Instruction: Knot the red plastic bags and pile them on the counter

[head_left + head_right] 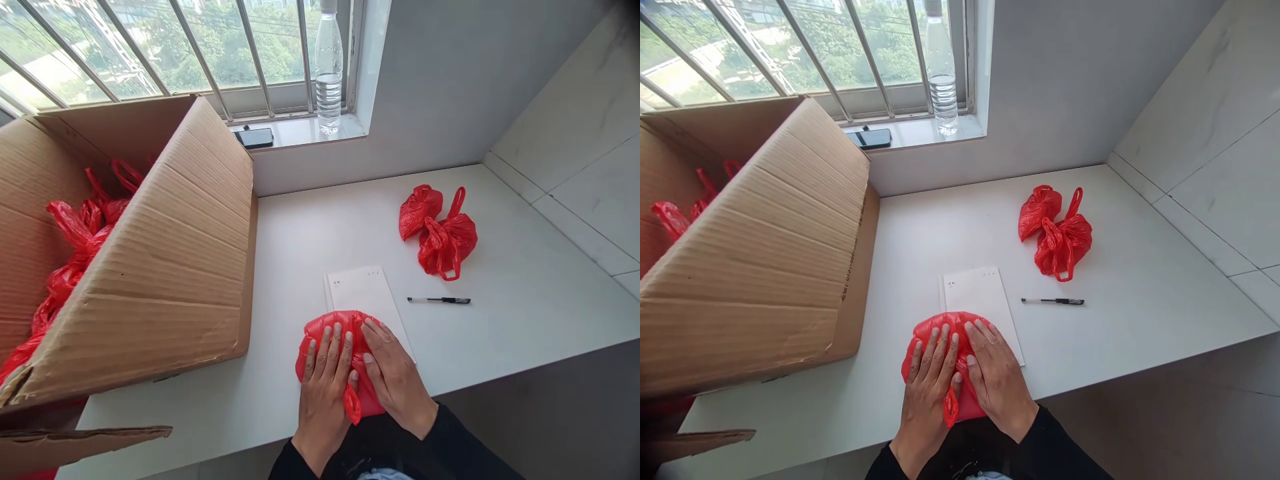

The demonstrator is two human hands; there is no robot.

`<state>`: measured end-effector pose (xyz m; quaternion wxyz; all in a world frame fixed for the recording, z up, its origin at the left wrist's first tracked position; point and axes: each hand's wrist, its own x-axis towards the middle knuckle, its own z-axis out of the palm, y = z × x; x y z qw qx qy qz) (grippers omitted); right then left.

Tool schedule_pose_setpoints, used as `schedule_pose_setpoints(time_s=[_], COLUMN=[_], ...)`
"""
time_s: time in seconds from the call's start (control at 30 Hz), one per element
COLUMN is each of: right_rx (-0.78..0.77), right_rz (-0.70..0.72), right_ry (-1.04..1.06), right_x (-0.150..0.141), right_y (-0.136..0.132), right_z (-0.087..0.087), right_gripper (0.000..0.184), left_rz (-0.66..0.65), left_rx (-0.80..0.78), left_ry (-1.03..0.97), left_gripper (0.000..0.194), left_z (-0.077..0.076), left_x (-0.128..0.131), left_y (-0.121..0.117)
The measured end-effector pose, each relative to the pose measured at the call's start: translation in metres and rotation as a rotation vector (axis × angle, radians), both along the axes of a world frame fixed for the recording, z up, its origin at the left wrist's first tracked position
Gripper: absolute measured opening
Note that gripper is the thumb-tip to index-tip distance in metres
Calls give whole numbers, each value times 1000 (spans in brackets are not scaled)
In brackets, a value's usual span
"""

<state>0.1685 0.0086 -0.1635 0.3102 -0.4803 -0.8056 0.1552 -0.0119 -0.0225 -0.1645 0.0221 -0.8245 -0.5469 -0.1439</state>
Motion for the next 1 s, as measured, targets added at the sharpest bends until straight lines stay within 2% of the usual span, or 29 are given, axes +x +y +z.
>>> schedule_pose_setpoints(time_s=[0.3, 0.5, 0.6, 0.7, 0.83, 0.9, 1.0], right_rx=[-51, -248, -241, -196, -175, -254, -397], right_rz=[-17, -46, -71, -121, -189, -206, -250], right_ry=[46, 243, 302, 267, 229, 247, 253], right_x=[-1, -3, -1, 6, 17, 21, 27], right_y=[0, 3, 11, 22, 26, 21, 10], right_z=[-17, -1, 6, 6, 3, 1, -4], right_gripper=[56, 24, 16, 18, 20, 25, 32], left_rz=[-3, -22, 3, 42, 125, 129, 8], left_rx=[-17, -69, -92, -4, 17, 43, 196], left_ry=[34, 16, -95, -233, -208, -183, -180], left_gripper=[64, 63, 60, 59, 63, 55, 54], left_z=[-6, 2, 9, 10, 8, 7, 3], left_x=[1, 2, -2, -17, -45, -50, -33], left_y=[1, 2, 1, -1, -6, -10, -13])
